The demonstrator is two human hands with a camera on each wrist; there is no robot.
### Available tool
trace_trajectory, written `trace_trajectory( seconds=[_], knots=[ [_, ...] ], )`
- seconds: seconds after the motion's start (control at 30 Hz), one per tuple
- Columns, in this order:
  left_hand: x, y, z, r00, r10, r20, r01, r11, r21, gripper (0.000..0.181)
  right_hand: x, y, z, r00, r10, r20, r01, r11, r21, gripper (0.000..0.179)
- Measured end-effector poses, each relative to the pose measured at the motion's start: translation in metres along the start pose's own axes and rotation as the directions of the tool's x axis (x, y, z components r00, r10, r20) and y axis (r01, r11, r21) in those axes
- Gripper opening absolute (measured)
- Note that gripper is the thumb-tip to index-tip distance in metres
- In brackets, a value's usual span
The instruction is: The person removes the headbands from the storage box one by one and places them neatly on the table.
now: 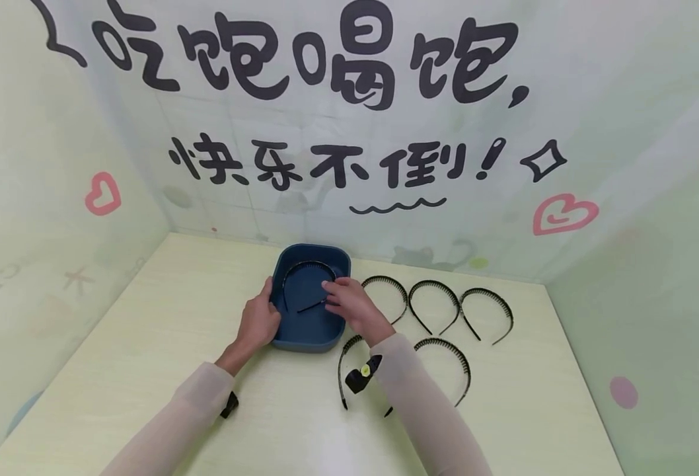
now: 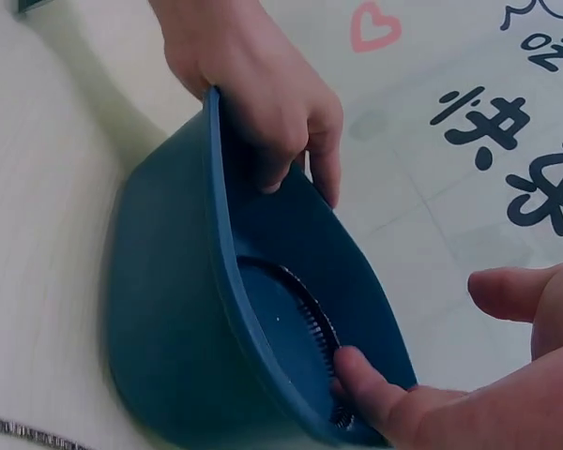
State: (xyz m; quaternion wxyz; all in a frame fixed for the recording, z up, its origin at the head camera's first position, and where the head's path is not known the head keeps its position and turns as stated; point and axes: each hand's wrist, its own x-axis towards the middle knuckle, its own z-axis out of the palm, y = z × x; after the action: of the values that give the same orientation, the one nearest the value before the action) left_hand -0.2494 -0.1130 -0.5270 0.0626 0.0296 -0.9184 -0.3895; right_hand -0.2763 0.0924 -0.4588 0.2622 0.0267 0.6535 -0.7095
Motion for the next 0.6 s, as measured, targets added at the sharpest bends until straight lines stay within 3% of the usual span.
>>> trace_trajectory(
  seconds=[0.3,0.6],
  knots=[
    [0.001,0.000,0.000,1.000,-0.002,-0.004,0.002,1.000,0.014,0.070,0.014,0.005,0.015,0.995,0.067,-0.070,-0.064,0.997,0.047,0.081],
    [0.000,0.001,0.000,1.000,-0.007,0.005,0.007,1.000,0.006,0.070,0.029,0.015,0.018,0.994,0.101,-0.045,-0.097,0.992,0.075,0.078]
  ],
)
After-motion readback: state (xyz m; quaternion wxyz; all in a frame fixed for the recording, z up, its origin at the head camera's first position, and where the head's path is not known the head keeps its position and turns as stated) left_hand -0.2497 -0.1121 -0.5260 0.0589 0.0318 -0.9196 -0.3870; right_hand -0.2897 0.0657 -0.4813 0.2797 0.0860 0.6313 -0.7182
